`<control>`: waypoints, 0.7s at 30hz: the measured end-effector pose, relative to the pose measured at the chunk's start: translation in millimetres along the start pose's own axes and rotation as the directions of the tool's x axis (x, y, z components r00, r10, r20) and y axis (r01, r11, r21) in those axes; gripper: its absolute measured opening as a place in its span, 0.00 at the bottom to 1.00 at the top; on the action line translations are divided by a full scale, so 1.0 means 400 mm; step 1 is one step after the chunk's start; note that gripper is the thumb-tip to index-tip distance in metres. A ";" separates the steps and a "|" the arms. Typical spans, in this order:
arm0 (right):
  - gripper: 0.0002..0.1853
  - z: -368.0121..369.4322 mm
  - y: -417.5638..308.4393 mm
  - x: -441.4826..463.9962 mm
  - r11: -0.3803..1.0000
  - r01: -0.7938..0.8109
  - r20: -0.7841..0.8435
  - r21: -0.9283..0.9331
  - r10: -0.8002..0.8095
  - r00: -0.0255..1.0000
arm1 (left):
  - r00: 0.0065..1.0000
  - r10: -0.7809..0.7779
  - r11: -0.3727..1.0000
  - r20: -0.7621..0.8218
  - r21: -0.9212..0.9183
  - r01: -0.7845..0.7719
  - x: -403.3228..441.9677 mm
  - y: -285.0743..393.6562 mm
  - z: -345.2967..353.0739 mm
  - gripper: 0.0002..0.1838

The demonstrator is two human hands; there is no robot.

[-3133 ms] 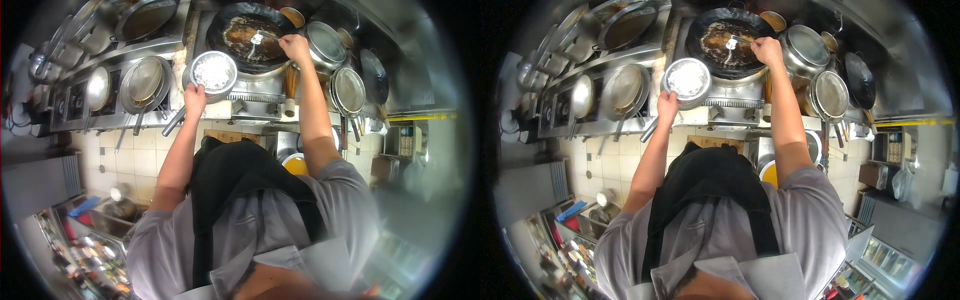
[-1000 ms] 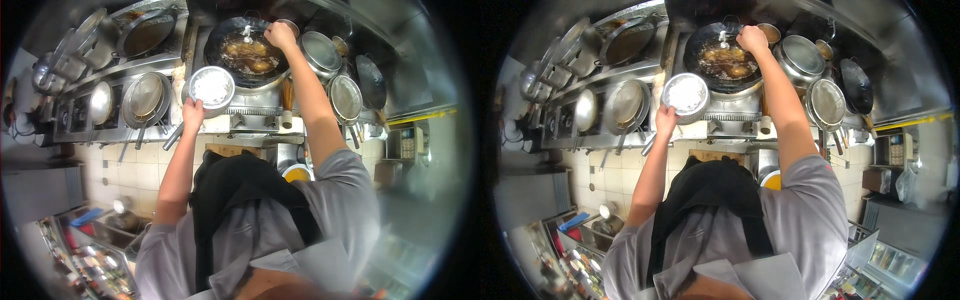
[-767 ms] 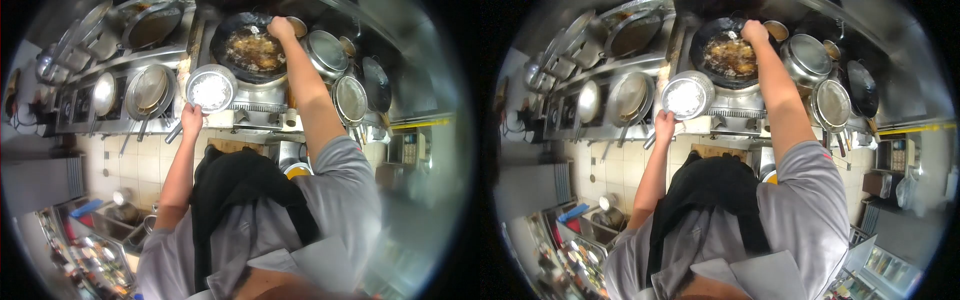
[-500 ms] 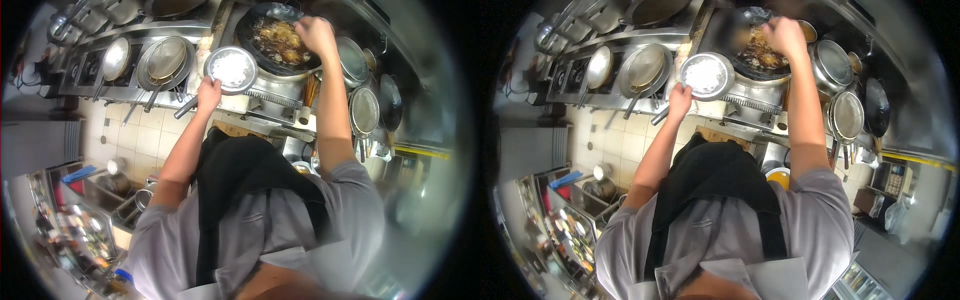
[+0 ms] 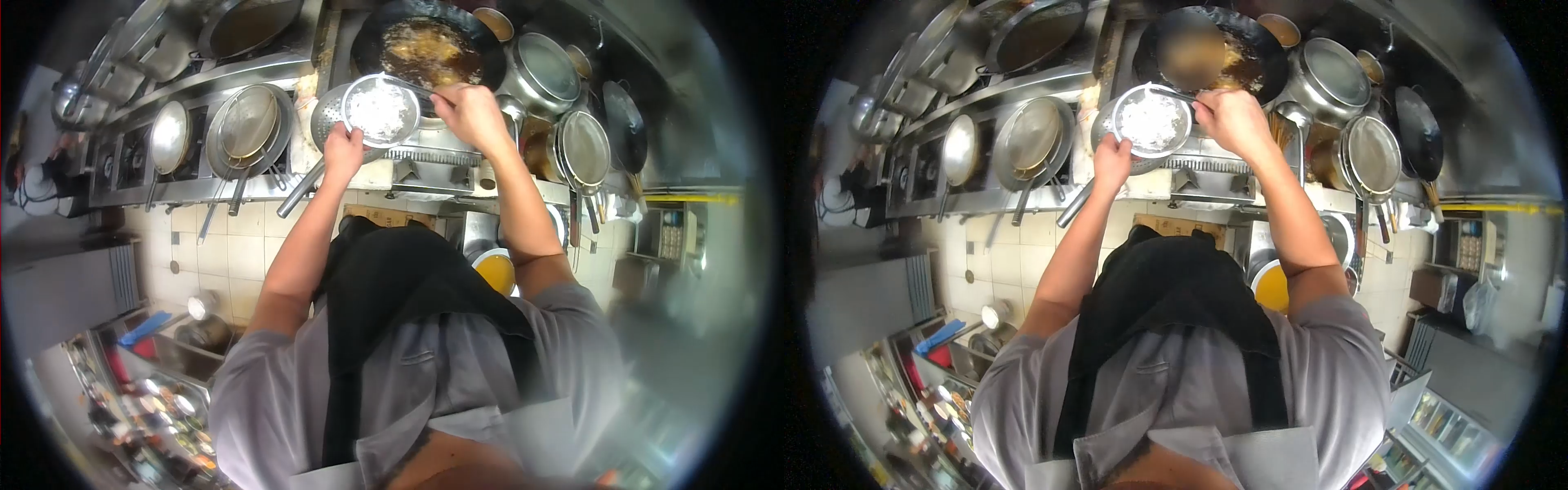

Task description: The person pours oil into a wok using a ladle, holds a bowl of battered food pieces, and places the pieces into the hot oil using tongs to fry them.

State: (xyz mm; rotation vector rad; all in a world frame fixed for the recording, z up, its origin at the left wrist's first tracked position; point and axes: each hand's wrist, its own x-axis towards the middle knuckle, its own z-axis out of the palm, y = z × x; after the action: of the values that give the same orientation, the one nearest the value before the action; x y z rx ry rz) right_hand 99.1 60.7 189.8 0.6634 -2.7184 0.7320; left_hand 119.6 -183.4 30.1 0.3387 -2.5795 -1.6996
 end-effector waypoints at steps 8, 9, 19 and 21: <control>0.13 -0.116 0.029 0.019 0.992 -0.112 -0.132 0.050 0.118 0.984 | 0.999 0.044 0.995 -0.001 -0.095 -0.044 0.033 -0.016 0.035 0.14; 0.13 -0.128 0.042 0.027 0.994 -0.106 -0.159 0.031 0.109 0.981 | 0.998 0.057 0.990 -0.004 -0.133 -0.057 0.038 -0.011 0.037 0.14; 0.13 -0.123 0.315 0.115 0.954 -0.230 -0.163 -0.193 0.200 0.966 | 0.992 0.068 0.994 -0.110 -0.077 -0.076 0.043 -0.102 0.032 0.16; 0.13 -0.090 0.388 0.130 0.923 -0.282 -0.141 -0.263 0.253 0.957 | 0.991 0.058 0.989 -0.119 -0.128 -0.073 0.020 -0.094 0.023 0.16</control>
State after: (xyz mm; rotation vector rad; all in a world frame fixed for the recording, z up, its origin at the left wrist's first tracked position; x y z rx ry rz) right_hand -17.1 180.4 174.3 0.1838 -2.7674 0.4064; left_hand 116.5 -191.1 -8.5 0.3318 -2.3572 -1.7621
